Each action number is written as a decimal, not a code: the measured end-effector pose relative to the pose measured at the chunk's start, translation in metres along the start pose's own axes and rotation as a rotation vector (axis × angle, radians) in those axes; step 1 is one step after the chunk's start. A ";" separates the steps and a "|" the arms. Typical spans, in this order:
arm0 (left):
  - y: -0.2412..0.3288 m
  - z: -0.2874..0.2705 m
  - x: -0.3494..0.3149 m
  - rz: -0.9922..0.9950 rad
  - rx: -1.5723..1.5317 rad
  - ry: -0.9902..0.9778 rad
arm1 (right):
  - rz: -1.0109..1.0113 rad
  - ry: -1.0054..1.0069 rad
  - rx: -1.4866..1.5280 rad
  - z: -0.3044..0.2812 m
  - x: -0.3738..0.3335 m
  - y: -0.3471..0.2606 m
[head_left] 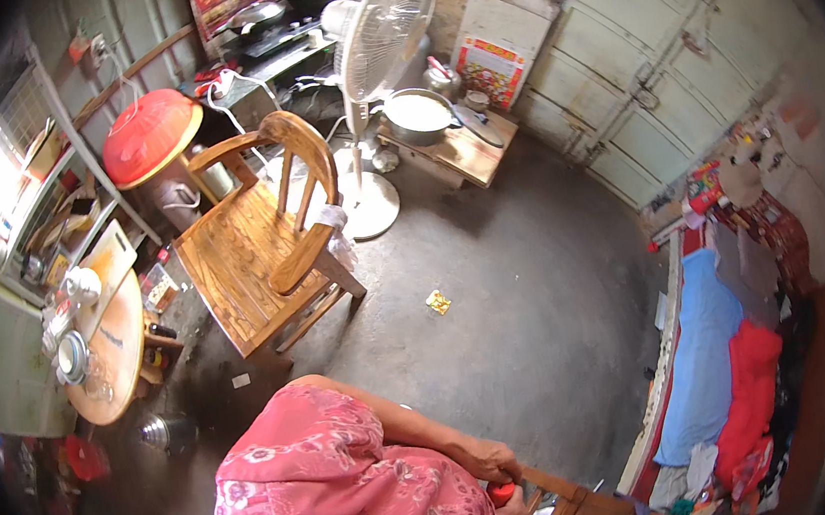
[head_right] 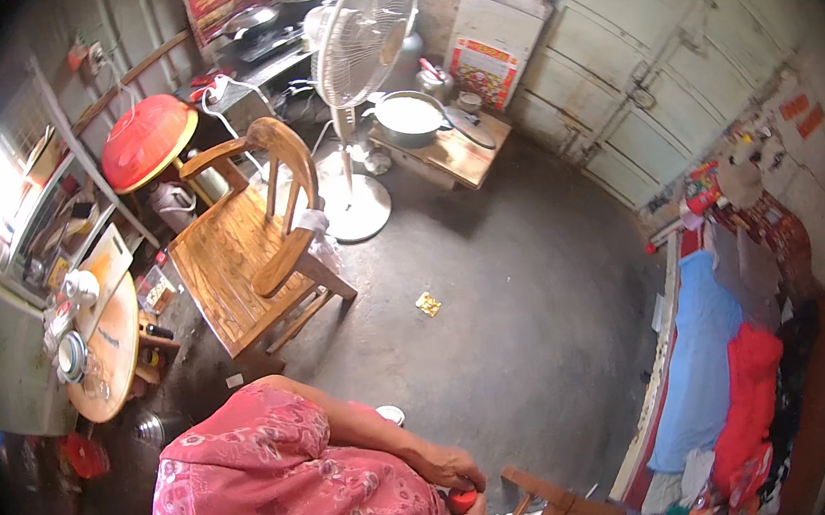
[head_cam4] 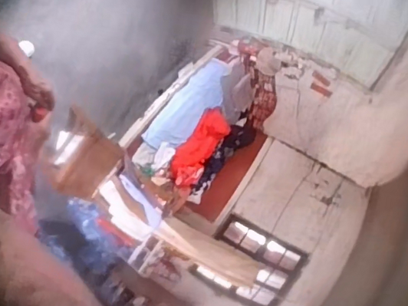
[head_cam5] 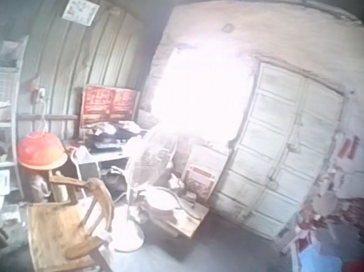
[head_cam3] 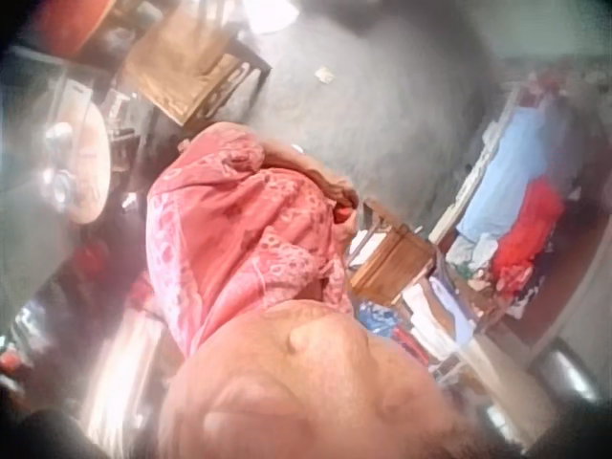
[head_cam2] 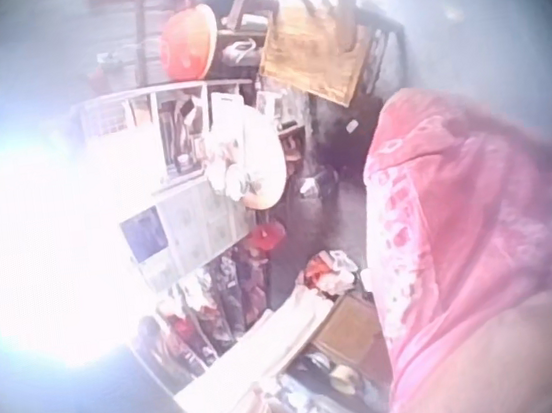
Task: The person assembles a red handheld massager by attaching its head to the body and plugging it into a power strip. They then walk through a cluttered room and pick up a pink box from a shelf.
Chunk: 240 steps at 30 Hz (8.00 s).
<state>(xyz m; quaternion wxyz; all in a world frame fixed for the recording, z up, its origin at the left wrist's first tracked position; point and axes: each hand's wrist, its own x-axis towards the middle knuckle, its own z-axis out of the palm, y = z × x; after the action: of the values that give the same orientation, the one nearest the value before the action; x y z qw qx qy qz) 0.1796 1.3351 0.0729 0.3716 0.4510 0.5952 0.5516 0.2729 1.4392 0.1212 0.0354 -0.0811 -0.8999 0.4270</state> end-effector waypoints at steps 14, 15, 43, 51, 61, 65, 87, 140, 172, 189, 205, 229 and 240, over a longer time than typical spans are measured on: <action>0.001 -0.096 -0.011 -0.072 0.187 0.528 | -0.233 -0.198 0.028 0.026 0.133 -0.023; 0.004 -0.098 -0.011 -0.100 0.189 0.582 | -0.256 -0.209 0.037 0.030 0.146 -0.025; -0.004 -0.238 0.053 -0.461 0.127 1.150 | -1.142 -0.467 0.257 0.118 0.418 -0.161; -0.007 -0.232 0.027 -0.441 0.059 1.206 | -1.165 -0.461 0.248 0.129 0.407 -0.172; -0.005 -0.235 0.011 -0.390 0.047 1.181 | -1.161 -0.422 0.216 0.132 0.397 -0.178; -0.005 -0.238 0.007 -0.373 0.042 1.161 | -1.156 -0.404 0.204 0.133 0.397 -0.178; -0.006 -0.250 -0.009 -0.322 -0.005 1.093 | -1.128 -0.347 0.158 0.139 0.396 -0.177; 0.031 -0.206 0.127 -0.035 0.341 0.686 | -0.469 0.212 0.284 -0.076 0.310 0.008; 0.045 -0.118 0.085 0.088 0.556 0.282 | -0.407 0.240 0.087 -0.105 0.142 0.008; 0.041 0.044 0.241 0.062 0.355 -0.161 | -0.059 0.258 0.085 -0.260 0.025 0.137; 0.004 -0.017 0.324 -0.149 0.555 -0.063 | -0.153 0.382 -0.116 -0.276 0.136 0.188; -0.026 -0.183 0.440 0.026 0.456 -0.209 | 0.139 0.250 0.083 -0.296 0.317 0.194; -0.035 -0.148 0.560 0.147 0.497 -0.380 | 0.359 0.360 0.186 -0.351 0.305 0.283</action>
<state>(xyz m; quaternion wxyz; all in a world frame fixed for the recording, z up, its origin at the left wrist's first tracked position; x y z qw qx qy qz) -0.1415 1.8187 0.0859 0.3135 0.6646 0.5977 0.3206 0.0517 1.9370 0.1222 0.1257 -0.3105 -0.8073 0.4858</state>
